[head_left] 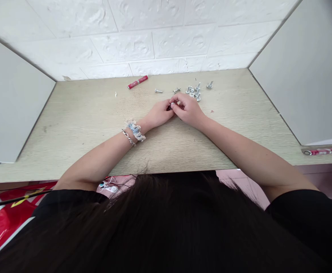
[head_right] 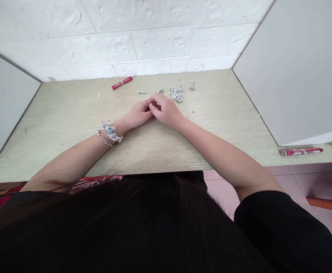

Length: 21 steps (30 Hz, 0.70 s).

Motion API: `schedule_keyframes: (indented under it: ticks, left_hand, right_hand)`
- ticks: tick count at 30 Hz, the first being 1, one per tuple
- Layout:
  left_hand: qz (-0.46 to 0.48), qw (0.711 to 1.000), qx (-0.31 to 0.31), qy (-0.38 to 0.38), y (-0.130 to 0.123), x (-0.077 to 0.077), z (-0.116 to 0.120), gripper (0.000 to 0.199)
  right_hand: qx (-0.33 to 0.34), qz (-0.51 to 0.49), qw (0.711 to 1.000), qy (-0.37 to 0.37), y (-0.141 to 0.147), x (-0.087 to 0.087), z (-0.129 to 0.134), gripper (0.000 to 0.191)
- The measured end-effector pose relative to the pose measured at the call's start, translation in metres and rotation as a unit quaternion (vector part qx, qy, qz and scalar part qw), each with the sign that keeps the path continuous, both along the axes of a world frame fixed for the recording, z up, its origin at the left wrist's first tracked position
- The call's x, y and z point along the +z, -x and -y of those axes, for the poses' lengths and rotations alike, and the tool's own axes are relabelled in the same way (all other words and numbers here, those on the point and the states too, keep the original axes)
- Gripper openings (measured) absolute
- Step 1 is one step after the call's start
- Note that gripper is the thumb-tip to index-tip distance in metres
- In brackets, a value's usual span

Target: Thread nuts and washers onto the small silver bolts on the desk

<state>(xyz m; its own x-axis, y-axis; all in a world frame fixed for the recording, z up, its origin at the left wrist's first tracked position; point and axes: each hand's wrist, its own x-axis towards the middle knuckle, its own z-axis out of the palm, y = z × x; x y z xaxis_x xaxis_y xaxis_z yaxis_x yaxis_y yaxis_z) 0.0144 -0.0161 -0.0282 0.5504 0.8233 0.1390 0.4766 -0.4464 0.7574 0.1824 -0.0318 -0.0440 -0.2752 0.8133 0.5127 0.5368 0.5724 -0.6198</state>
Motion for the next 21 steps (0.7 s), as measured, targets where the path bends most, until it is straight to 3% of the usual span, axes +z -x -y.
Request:
schedule_keyframes:
  ticks: [21]
  left_hand:
    - [-0.005, 1.0, -0.008, -0.023, 0.0006, -0.0009, 0.0, 0.025]
  right_hand:
    - [0.01, 0.001, 1.0, 0.016, 0.0, 0.0026, 0.0013, 0.016]
